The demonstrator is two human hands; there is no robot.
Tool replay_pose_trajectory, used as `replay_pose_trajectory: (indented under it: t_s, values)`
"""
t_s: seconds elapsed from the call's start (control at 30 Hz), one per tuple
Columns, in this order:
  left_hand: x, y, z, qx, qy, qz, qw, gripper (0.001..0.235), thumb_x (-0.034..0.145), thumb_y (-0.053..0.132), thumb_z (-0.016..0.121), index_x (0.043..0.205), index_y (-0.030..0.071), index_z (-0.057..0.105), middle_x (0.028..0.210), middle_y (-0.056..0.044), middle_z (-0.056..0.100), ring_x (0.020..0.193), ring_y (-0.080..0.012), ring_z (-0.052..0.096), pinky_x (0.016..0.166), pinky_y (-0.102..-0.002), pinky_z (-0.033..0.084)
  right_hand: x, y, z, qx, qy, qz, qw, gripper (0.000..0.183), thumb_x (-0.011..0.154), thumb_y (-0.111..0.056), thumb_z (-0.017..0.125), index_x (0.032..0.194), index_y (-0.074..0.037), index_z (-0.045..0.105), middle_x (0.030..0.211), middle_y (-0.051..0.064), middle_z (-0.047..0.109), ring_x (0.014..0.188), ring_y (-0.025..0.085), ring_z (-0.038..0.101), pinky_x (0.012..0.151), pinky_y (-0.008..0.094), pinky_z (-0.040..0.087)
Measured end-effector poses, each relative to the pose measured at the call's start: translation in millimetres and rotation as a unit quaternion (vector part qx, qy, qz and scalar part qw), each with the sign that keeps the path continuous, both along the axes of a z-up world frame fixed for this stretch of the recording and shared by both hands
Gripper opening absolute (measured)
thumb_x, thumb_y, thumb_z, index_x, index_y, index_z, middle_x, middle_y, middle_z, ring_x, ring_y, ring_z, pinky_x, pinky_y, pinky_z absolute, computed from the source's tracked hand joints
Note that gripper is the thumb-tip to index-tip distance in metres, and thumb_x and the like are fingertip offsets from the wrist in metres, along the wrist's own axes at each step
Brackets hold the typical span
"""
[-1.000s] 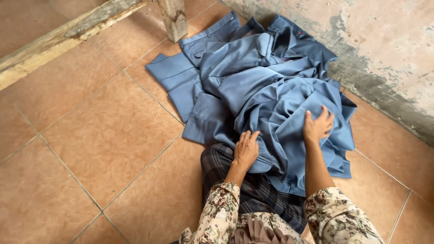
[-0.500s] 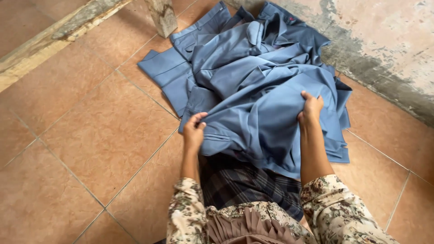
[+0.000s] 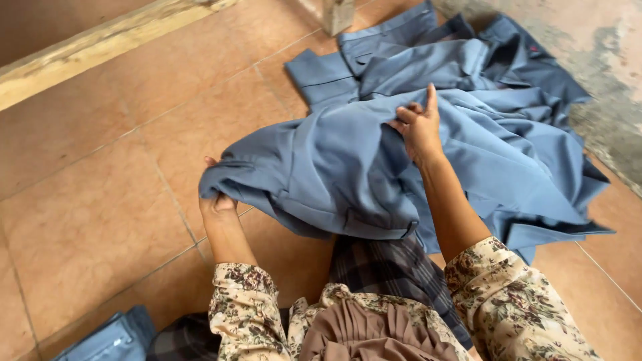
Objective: The person sits on a tiled floor and folds several pairs of light blue trousers by hand. They smooth each pair, fold the legs inward, then fold the garment in half and place it on a growing stack to the left.
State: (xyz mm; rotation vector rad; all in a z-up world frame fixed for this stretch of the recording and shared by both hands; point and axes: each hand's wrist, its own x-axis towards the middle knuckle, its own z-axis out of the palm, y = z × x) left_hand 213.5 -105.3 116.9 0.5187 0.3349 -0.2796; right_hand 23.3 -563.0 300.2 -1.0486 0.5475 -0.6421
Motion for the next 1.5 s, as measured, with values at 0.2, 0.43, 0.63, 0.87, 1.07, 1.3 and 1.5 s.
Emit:
replay_pose_trajectory:
  t_s: [0.2,0.43,0.63,0.87,1.07,1.3,1.5]
  values:
    - [-35.2,48.3,-33.7,0.059,0.027,0.073,0.995,0.03,0.099,0.025,0.068,0.129,0.017,0.068,0.106,-0.008,0.07,0.096,-0.0245,0.071,0.09,-0.046,0.066,-8.7,72.4,10.2,-0.626,0.048,0.23,0.744,0.078,0.069,0.024,0.058,0.132,-0.021,0.069,0.145,0.019,0.053,0.126,0.052,0.055,0.093,0.059,0.055]
    - [-173.4,31.4,-61.6,0.396,0.165,-0.096,0.898,0.047,0.107,0.022,0.039,0.154,0.028,0.043,0.144,0.006,0.05,0.117,-0.0138,0.059,0.105,-0.049,0.052,-57.8,112.1,-23.9,-0.747,0.279,0.475,0.372,0.086,0.076,-0.003,0.064,0.147,-0.047,0.048,0.168,0.011,0.023,0.154,0.041,0.021,0.114,0.063,0.034]
    - [-214.9,-17.2,-65.4,0.668,-0.067,-0.204,0.713,0.083,0.085,0.008,0.069,0.157,0.0,0.029,0.154,-0.034,0.037,0.142,-0.0427,0.042,0.114,-0.052,0.044,-66.8,177.9,-78.7,-0.77,0.238,0.467,0.363,0.097,0.072,-0.046,0.087,0.155,-0.043,0.037,0.165,0.014,0.03,0.153,0.041,0.023,0.116,0.071,0.019]
    - [-232.6,-20.9,18.4,0.695,-0.173,-0.176,0.676,0.108,0.084,-0.011,0.06,0.164,0.033,0.003,0.152,-0.023,0.037,0.132,-0.0468,0.048,0.108,-0.057,0.046,-43.2,212.6,-126.6,-0.791,0.151,0.423,0.415,0.057,0.08,-0.034,0.079,0.132,-0.042,0.056,0.145,0.001,0.05,0.136,0.026,0.047,0.108,0.063,0.034]
    - [-210.1,-17.6,28.7,0.794,-0.227,-0.278,0.49,0.102,0.09,0.0,0.062,0.157,0.055,0.009,0.145,-0.018,0.041,0.095,-0.0485,0.071,0.086,-0.055,0.061,-55.0,223.2,-120.2,-0.799,0.171,0.488,0.307,0.066,0.07,-0.045,0.087,0.127,-0.044,0.053,0.165,0.006,0.027,0.153,0.038,0.022,0.111,0.075,0.021]
    - [-201.2,-2.1,-52.7,0.811,-0.219,-0.277,0.466,0.026,0.093,0.033,0.068,0.117,0.041,0.063,0.148,-0.011,0.044,0.094,-0.0443,0.074,0.082,-0.049,0.061,17.7,159.0,-146.1,-0.606,0.094,0.309,0.727,0.029,0.078,-0.031,0.088,0.103,-0.024,0.074,0.105,0.005,0.077,0.104,0.029,0.072,0.089,0.046,0.056]
    - [-215.3,14.8,49.4,0.618,-0.179,-0.055,0.763,0.023,0.087,0.005,0.07,0.103,0.019,0.078,0.1,-0.013,0.077,0.101,-0.0344,0.073,0.087,-0.043,0.06,105.6,89.8,-16.8,-0.412,-0.077,0.172,0.891,0.032,0.098,-0.002,0.084,0.102,-0.011,0.054,0.1,0.002,0.054,0.097,0.014,0.052,0.088,0.03,0.043]
